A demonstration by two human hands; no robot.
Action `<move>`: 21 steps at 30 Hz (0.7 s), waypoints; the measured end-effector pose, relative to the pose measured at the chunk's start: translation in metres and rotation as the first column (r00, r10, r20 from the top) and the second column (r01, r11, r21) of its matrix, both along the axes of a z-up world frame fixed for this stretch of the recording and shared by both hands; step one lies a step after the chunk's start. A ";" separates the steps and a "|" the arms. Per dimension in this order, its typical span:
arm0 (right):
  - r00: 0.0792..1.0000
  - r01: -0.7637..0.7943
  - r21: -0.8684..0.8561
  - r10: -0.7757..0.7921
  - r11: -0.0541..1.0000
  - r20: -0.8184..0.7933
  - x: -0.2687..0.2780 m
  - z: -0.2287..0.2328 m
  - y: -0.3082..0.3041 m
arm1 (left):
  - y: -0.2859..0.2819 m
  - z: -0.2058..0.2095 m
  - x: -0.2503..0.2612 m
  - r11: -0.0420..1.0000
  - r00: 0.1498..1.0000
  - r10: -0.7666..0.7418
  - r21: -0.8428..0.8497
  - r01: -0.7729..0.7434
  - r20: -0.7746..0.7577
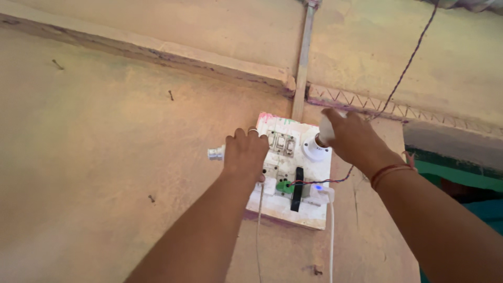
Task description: The person repeatedly screws and unscrews light bulbs into a wall-mounted socket and a handheld lamp. They move between the wall socket and a table, handling multiple bulbs and testing the connection by turning the light on and off.
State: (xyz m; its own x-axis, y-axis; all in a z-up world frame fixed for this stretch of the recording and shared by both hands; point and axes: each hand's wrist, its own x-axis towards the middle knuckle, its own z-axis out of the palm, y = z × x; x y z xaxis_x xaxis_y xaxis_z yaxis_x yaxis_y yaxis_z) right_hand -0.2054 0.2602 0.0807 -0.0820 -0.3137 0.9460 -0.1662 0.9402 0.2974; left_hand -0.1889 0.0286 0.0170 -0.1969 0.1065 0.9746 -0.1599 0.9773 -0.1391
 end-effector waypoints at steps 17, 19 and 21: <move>0.993 -0.089 0.065 0.094 0.994 -0.068 0.019 -0.001 0.004 | 0.002 -0.004 -0.003 0.999 1.000 0.015 0.039 -0.015 0.007; 0.995 -0.094 0.019 0.094 0.995 -0.018 0.020 -0.002 0.006 | 0.003 -0.005 -0.002 0.999 1.000 0.016 0.039 -0.016 0.005; 0.999 -0.031 -0.057 0.033 0.998 0.031 0.020 -0.002 0.006 | 0.003 -0.006 -0.003 0.999 1.000 0.025 0.035 -0.025 0.009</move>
State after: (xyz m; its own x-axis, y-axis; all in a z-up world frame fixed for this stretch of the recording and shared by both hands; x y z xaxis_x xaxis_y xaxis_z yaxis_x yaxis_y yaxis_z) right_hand -0.1852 0.2665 0.0791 -0.1035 -0.2628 0.9593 -0.2053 0.9493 0.2379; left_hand -0.1919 0.0314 0.0113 -0.2074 0.0668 0.9760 -0.1831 0.9774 -0.1059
